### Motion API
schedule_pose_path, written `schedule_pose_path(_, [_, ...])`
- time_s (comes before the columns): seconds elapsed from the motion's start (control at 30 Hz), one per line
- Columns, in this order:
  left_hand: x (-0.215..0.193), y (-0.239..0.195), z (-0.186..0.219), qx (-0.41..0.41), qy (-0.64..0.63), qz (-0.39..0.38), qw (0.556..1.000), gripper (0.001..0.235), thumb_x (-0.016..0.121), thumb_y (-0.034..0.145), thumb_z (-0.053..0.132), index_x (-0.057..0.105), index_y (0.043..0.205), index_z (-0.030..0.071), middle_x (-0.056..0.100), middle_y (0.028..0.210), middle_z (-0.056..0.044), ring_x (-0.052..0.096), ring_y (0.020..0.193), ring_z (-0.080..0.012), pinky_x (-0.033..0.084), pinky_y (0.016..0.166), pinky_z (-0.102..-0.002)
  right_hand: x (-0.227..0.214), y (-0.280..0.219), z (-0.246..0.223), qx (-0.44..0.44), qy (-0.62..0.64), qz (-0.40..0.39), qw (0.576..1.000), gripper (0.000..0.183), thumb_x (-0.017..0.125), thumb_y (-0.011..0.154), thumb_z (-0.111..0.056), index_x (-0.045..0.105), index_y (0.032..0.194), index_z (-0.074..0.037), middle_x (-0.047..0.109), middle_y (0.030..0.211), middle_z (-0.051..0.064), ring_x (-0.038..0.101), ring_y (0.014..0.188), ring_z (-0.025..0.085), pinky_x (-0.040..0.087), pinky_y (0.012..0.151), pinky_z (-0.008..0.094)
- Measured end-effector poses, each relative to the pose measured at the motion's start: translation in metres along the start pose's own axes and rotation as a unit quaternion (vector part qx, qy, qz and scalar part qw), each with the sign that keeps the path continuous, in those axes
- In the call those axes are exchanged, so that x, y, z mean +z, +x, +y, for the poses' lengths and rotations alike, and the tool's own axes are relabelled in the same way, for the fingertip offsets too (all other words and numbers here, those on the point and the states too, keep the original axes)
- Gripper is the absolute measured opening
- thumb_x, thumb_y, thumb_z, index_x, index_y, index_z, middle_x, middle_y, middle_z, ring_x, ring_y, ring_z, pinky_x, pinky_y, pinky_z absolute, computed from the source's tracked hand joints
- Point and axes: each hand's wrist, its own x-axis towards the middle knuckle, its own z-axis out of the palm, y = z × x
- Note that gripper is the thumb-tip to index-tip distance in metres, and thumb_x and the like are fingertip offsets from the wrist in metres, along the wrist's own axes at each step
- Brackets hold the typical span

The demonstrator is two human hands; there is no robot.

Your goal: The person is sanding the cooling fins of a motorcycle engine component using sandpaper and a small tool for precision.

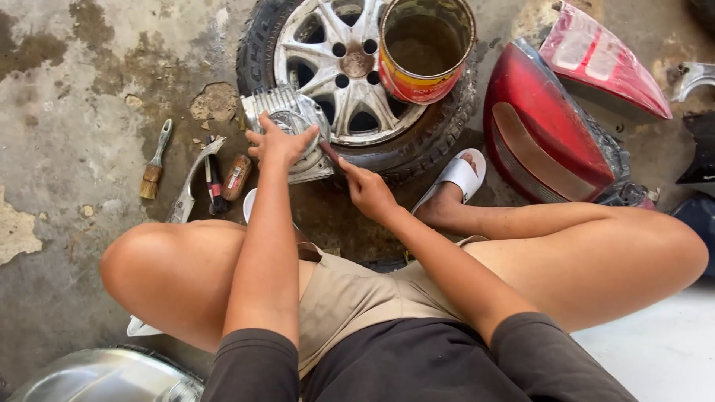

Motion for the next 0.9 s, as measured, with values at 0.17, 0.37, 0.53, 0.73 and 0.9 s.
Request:
schedule_pose_path(0.17, [-0.001,-0.006,0.004,-0.009,-0.003,0.003,1.000,0.116,0.078,0.080,0.072,0.013,0.162,0.022,0.006,0.165,-0.026,0.022,0.149,-0.0502,0.038,0.112,-0.067,-0.008,0.023,-0.008,-0.054,-0.036,0.000,0.998,0.045,0.056,0.096,0.001,0.064,0.139,-0.009,0.074,0.098,0.028,0.071,0.096,0.044,0.059,0.081,0.053])
schedule_pose_path(0.37, [-0.008,-0.018,0.009,-0.013,-0.019,0.000,1.000,0.113,0.079,0.081,0.068,0.013,0.162,0.024,0.013,0.163,-0.027,0.025,0.149,-0.0499,0.041,0.107,-0.067,-0.014,0.019,0.001,-0.023,-0.017,-0.023,0.999,0.044,0.056,0.098,-0.001,0.067,0.139,-0.014,0.076,0.103,0.021,0.073,0.096,0.037,0.059,0.081,0.045])
schedule_pose_path(0.53, [-0.013,-0.011,0.009,-0.012,-0.005,-0.008,1.000,0.116,0.078,0.081,0.069,0.010,0.163,0.023,0.005,0.166,-0.027,0.020,0.152,-0.0501,0.035,0.111,-0.071,-0.023,0.040,-0.015,-0.033,0.019,-0.044,0.998,0.039,0.055,0.100,0.001,0.067,0.137,-0.007,0.075,0.106,0.027,0.071,0.100,0.044,0.058,0.082,0.051])
schedule_pose_path(0.73, [-0.008,-0.017,0.011,-0.011,-0.019,-0.013,1.000,0.113,0.077,0.082,0.068,0.011,0.163,0.023,0.010,0.166,-0.029,0.020,0.152,-0.0518,0.035,0.109,-0.072,-0.031,0.033,-0.015,-0.009,-0.015,-0.066,0.998,0.039,0.056,0.101,0.002,0.067,0.137,-0.009,0.075,0.110,0.025,0.072,0.102,0.040,0.059,0.083,0.048])
schedule_pose_path(0.9, [-0.012,-0.014,0.009,-0.024,-0.014,-0.042,0.999,0.115,0.076,0.082,0.068,0.008,0.163,0.023,0.005,0.167,-0.027,0.017,0.153,-0.0514,0.035,0.109,-0.073,-0.048,0.028,-0.025,-0.039,-0.049,-0.096,0.993,0.048,0.057,0.094,0.006,0.065,0.139,-0.005,0.072,0.107,0.033,0.069,0.101,0.049,0.058,0.082,0.055])
